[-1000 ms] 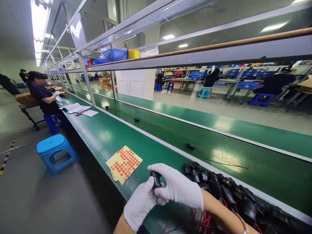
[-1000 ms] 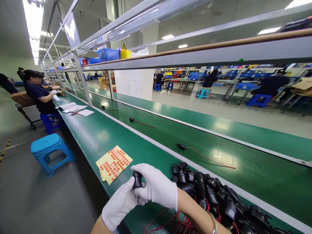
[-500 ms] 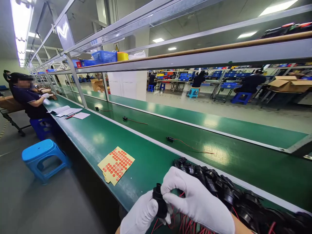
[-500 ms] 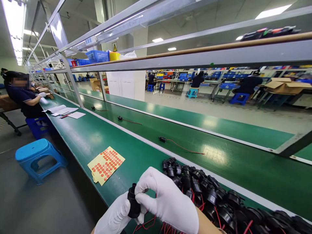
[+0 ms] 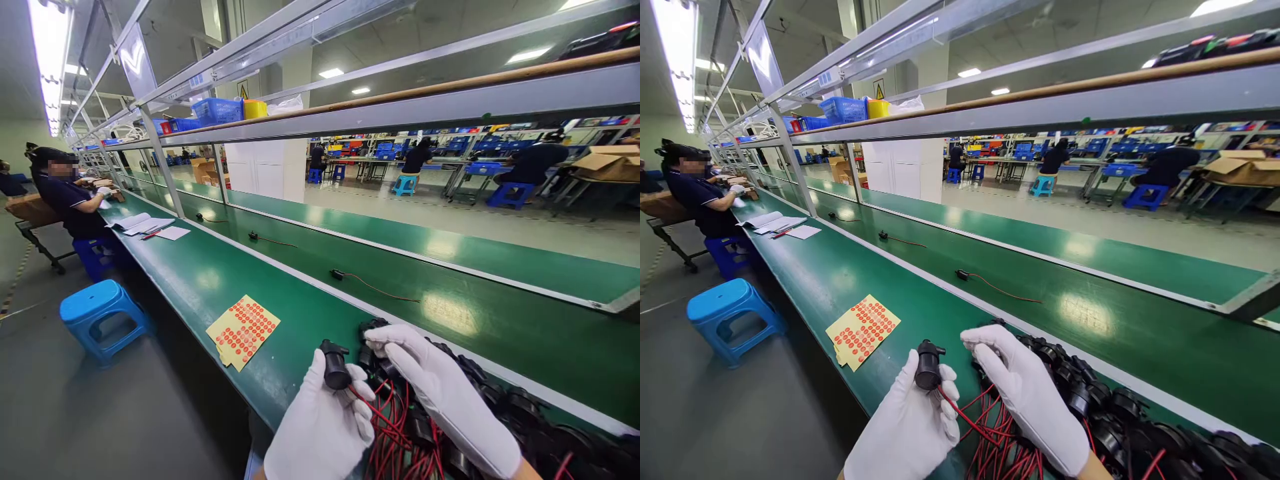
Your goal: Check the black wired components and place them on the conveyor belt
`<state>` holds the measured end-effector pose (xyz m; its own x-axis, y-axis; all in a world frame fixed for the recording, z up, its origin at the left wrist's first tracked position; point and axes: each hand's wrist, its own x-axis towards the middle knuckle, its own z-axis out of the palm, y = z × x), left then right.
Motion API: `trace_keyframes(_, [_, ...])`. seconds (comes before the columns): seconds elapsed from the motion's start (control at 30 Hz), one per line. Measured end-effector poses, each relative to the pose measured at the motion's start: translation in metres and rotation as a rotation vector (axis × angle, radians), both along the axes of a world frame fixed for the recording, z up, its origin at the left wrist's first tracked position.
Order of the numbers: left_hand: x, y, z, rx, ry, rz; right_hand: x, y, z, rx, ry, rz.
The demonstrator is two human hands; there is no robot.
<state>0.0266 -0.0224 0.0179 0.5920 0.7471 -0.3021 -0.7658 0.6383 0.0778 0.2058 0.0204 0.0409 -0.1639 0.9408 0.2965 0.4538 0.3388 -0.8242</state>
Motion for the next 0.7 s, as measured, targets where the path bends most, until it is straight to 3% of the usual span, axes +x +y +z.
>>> trace_keyframes(0.23, [0.009, -0.006, -0.002, -0.019, 0.127, -0.010, 0.010, -0.015, -0.009, 0.002, -0.071, 0.010])
trace_keyframes(0.57, [0.014, -0.007, -0.004, 0.006, 0.370, 0.143, 0.009, -0.021, -0.022, 0.045, -0.018, 0.100])
trace_keyframes(0.7, [0.010, -0.010, -0.005, 0.124, 0.466, 0.134, 0.008, -0.023, -0.026, 0.054, -0.019, 0.113])
